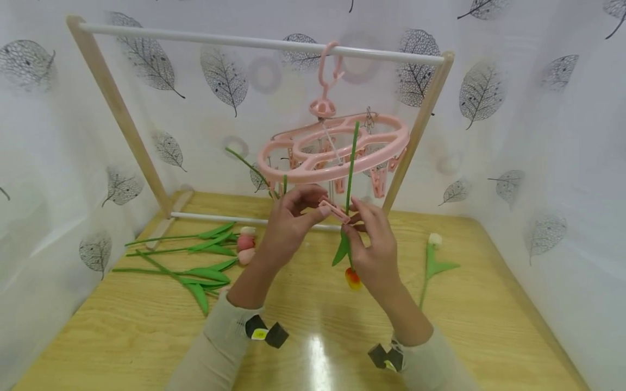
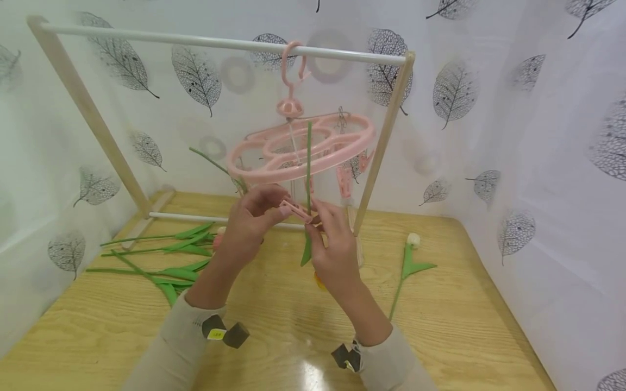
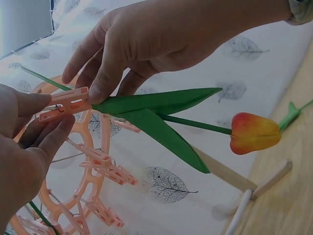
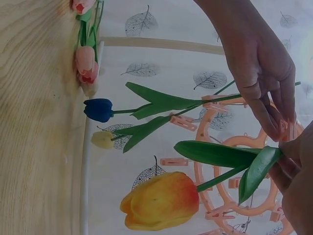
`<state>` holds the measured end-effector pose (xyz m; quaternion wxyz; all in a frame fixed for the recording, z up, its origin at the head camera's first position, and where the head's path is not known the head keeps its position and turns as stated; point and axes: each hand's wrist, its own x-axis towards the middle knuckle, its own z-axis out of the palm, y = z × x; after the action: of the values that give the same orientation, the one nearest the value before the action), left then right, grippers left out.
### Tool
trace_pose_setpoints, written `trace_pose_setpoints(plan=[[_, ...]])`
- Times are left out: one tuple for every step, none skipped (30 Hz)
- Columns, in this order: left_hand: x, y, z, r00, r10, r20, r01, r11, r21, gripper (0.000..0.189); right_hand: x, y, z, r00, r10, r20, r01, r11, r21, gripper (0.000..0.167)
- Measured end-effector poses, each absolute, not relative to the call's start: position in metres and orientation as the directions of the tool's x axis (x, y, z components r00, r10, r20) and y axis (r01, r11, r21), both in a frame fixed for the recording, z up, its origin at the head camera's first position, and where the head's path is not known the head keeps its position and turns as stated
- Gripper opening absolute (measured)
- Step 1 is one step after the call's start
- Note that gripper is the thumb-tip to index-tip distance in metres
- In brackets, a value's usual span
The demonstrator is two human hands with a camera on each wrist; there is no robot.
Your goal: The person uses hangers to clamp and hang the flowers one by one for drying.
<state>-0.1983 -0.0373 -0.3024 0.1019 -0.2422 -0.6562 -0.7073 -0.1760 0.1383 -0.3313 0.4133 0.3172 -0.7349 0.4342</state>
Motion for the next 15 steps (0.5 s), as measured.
trace_pose_setpoints(plan=[[-0.1984, -0.0373, -0.3025, -0.861, 0.175, 0.478, 0.464, -0.117, 0.878, 0.025, -0.1759, 0.1381, -0.3314, -0.456, -0.106, 0.884, -0.824, 0.424, -0.375, 0.05], [-0.1984, -0.0373, -0.3026, -0.859, 0.178, 0.48, 0.466, -0.115, 0.877, 0.025, -0.1758, 0.1378, -0.3316, -0.454, -0.106, 0.885, -0.823, 0.43, -0.371, 0.05], [-0.1984, -0.0372, -0.3027, -0.858, 0.18, 0.482, 0.469, -0.111, 0.876, 0.025, -0.1755, 0.1375, -0.3317, -0.455, -0.105, 0.884, -0.822, 0.432, -0.372, 0.049], [-0.1982, -0.0372, -0.3027, -0.856, 0.183, 0.484, 0.472, -0.107, 0.875, 0.025, -0.1754, 0.1373, -0.3321, -0.456, -0.104, 0.884, -0.82, 0.434, -0.372, 0.049], [-0.1981, -0.0371, -0.3027, -0.854, 0.186, 0.487, 0.475, -0.104, 0.874, 0.025, -0.1752, 0.137, -0.3323, -0.458, -0.103, 0.883, -0.818, 0.439, -0.373, 0.048], [-0.198, -0.037, -0.3026, -0.851, 0.188, 0.491, 0.48, -0.101, 0.871, 0.026, -0.175, 0.1369, -0.3327, -0.46, -0.101, 0.882, -0.815, 0.443, -0.373, 0.048], [-0.1979, -0.0369, -0.3025, -0.848, 0.19, 0.495, 0.485, -0.099, 0.869, 0.026, -0.1749, 0.1367, -0.3332, -0.461, -0.099, 0.882, -0.811, 0.449, -0.374, 0.047], [-0.1978, -0.0368, -0.3025, -0.845, 0.192, 0.498, 0.489, -0.098, 0.867, 0.026, -0.1746, 0.1367, -0.3335, -0.463, -0.097, 0.881, -0.807, 0.456, -0.375, 0.047], [-0.1977, -0.0367, -0.3024, -0.844, 0.192, 0.501, 0.491, -0.1, 0.865, 0.025, -0.1742, 0.1366, -0.3337, -0.466, -0.094, 0.88, -0.804, 0.46, -0.377, 0.047], [-0.1975, -0.0367, -0.3023, -0.843, 0.193, 0.503, 0.492, -0.101, 0.864, 0.026, -0.1739, 0.1366, -0.3339, -0.467, -0.093, 0.879, -0.801, 0.465, -0.377, 0.047], [-0.1975, -0.0366, -0.3024, -0.842, 0.194, 0.503, 0.492, -0.104, 0.864, 0.026, -0.1736, 0.1365, -0.3342, -0.468, -0.092, 0.879, -0.799, 0.47, -0.376, 0.047], [-0.1975, -0.0367, -0.3025, -0.842, 0.195, 0.503, 0.492, -0.107, 0.864, 0.026, -0.1734, 0.1365, -0.3345, -0.467, -0.091, 0.88, -0.798, 0.473, -0.374, 0.048], [-0.1974, -0.0367, -0.3025, -0.842, 0.197, 0.502, 0.49, -0.11, 0.865, 0.027, -0.1732, 0.1364, -0.3348, -0.465, -0.09, 0.881, -0.797, 0.476, -0.372, 0.048], [-0.1975, -0.0369, -0.3028, -0.843, 0.199, 0.5, 0.487, -0.113, 0.866, 0.028, -0.173, 0.1363, -0.335, -0.463, -0.089, 0.882, -0.797, 0.477, -0.37, 0.048], [-0.1975, -0.037, -0.303, -0.843, 0.201, 0.499, 0.486, -0.115, 0.867, 0.028, -0.1728, 0.136, -0.3351, -0.461, -0.088, 0.883, -0.798, 0.477, -0.368, 0.048]])
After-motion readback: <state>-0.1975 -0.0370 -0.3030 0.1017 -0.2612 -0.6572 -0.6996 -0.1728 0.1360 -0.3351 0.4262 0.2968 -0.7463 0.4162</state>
